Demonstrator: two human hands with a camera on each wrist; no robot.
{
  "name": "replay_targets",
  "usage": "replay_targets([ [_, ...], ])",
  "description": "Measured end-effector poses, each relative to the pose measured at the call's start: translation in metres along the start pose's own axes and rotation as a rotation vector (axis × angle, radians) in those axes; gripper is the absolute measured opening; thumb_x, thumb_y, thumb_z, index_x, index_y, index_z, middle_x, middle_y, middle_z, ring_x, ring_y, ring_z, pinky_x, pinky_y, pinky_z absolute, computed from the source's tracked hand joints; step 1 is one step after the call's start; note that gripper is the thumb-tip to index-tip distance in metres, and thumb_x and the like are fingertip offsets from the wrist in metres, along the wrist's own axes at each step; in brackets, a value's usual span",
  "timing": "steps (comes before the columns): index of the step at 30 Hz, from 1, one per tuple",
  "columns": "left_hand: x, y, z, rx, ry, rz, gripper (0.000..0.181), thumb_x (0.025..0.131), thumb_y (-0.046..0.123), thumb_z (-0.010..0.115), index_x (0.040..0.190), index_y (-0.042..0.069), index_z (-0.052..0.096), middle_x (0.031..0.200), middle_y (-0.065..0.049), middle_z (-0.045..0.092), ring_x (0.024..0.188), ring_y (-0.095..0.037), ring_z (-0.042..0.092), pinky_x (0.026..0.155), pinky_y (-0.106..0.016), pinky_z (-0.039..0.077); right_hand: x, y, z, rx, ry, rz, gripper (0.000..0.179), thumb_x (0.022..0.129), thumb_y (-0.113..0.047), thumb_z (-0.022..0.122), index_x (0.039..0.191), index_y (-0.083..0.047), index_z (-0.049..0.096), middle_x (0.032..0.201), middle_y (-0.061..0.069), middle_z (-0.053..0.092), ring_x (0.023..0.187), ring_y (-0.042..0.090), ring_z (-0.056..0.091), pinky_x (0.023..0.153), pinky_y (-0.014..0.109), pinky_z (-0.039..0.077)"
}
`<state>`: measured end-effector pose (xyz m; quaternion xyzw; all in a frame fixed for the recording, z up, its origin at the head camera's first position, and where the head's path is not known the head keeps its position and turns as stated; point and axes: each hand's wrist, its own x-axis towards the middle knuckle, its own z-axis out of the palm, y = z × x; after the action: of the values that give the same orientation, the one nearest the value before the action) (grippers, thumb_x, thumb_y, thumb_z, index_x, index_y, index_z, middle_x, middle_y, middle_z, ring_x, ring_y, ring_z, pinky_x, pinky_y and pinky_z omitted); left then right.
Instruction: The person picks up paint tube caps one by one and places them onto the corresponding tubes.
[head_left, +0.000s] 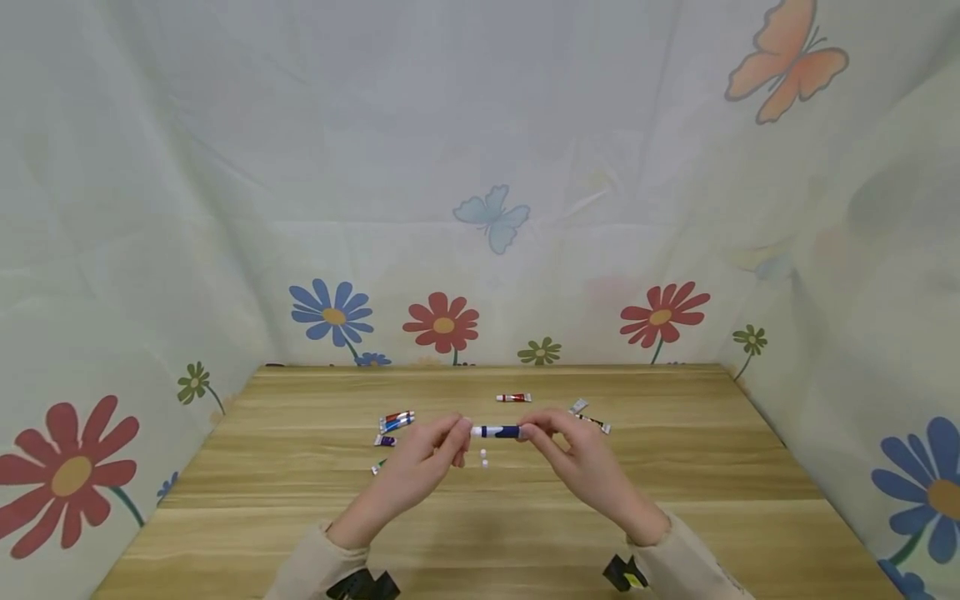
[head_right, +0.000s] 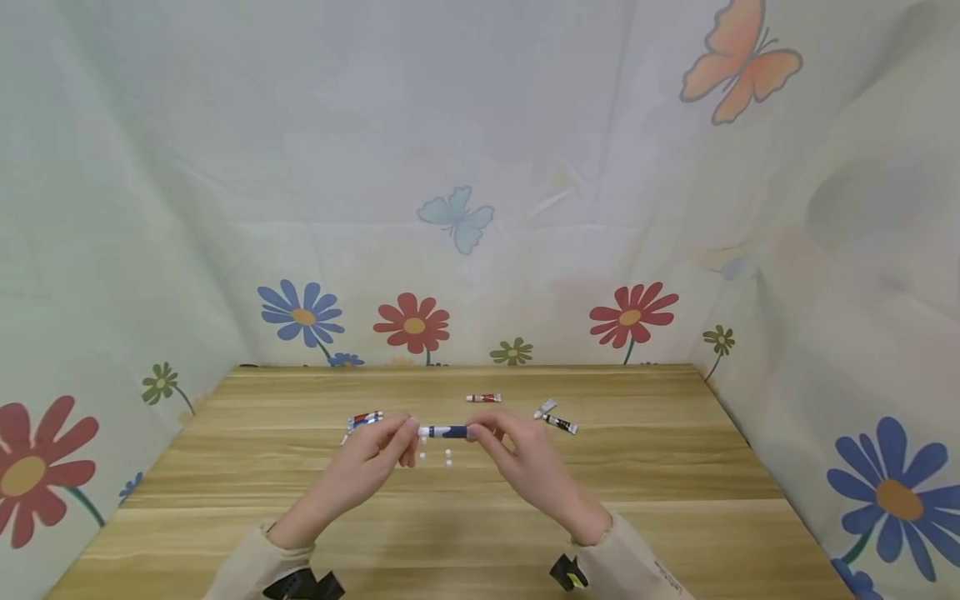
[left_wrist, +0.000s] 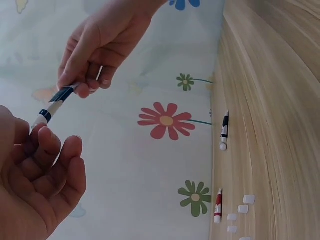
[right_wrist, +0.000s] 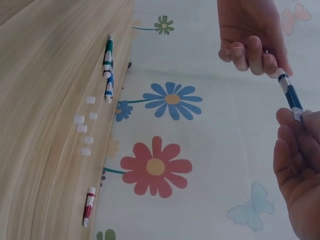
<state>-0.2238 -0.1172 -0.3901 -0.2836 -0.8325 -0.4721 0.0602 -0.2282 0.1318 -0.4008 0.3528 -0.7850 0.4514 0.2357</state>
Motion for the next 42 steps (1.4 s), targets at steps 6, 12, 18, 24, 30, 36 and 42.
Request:
replay_targets([
  [6,0.0012,0.0001,0.0023,0.02,0.003,0.005,0.035,0.109,0.037,0.044,0.082,0.02,0.059,0.069,0.001,0.058,0.058,-0.01,0.047,0.052,-0.024,0.038,-0.0016,0.0012,0.0003,0.012,-0.003,0.024,0.012,0.096,-0.007,0.067,0.105,-0.014,0.072,0.089,-0.009,0.072,0.077,0.01,0.065,0.064,0.027,0.052],
  [12,0.0037,-0.0009,0.0032,0.076,0.026,0.018,0.035,0.108,0.041,0.044,0.085,0.021,0.061,0.07,0.003,0.058,0.062,-0.009,0.051,0.056,-0.027,0.045,-0.0011,-0.0005,0.0002,0.038,-0.022,0.083,0.009,0.099,-0.013,0.065,0.104,-0.015,0.072,0.089,-0.008,0.073,0.081,0.008,0.066,0.068,0.031,0.055],
  [18,0.0039,-0.0007,0.0023,0.088,0.023,0.003,0.031,0.107,0.042,0.046,0.095,0.02,0.065,0.077,0.011,0.06,0.068,-0.012,0.057,0.059,-0.028,0.05,-0.0008,-0.0022,0.0004,0.061,-0.033,0.129,0.009,0.099,-0.017,0.065,0.104,-0.017,0.072,0.088,-0.002,0.074,0.081,0.011,0.066,0.067,0.033,0.057],
  [24,0.0033,0.0009,0.0015,0.096,0.024,0.018,0.023,0.106,0.036,0.052,0.102,0.019,0.066,0.085,0.014,0.063,0.075,-0.009,0.059,0.068,-0.031,0.054,-0.0004,-0.0019,0.0004,0.074,-0.037,0.164,0.01,0.1,-0.019,0.064,0.105,-0.018,0.072,0.089,-0.008,0.073,0.084,0.019,0.07,0.069,0.031,0.057],
  [30,0.0027,0.0007,0.0011,0.114,0.023,0.078,0.011,0.104,0.025,0.058,0.104,0.017,0.066,0.086,0.013,0.063,0.078,-0.007,0.059,0.07,-0.032,0.055,-0.0019,-0.0014,-0.0006,0.086,-0.05,0.194,0.011,0.101,-0.02,0.062,0.106,-0.018,0.072,0.089,-0.01,0.073,0.085,0.015,0.069,0.069,0.029,0.057],
  [36,0.003,-0.0022,0.0018,0.135,0.024,0.103,0.007,0.102,0.02,0.061,0.105,0.016,0.066,0.085,0.013,0.061,0.077,-0.007,0.058,0.069,-0.03,0.054,-0.0028,-0.0013,-0.0008,0.035,-0.04,0.2,0.011,0.101,-0.022,0.062,0.106,-0.02,0.072,0.088,-0.016,0.072,0.081,0.007,0.066,0.068,0.031,0.053],
  [42,0.0029,-0.0007,0.0036,0.111,0.039,0.024,0.012,0.103,0.026,0.06,0.108,0.017,0.067,0.086,0.013,0.063,0.078,-0.009,0.059,0.07,-0.029,0.054,-0.0033,-0.0021,0.0015,0.01,-0.017,0.225,0.011,0.102,-0.026,0.062,0.105,-0.022,0.072,0.087,-0.018,0.071,0.077,0.007,0.062,0.064,0.028,0.048],
])
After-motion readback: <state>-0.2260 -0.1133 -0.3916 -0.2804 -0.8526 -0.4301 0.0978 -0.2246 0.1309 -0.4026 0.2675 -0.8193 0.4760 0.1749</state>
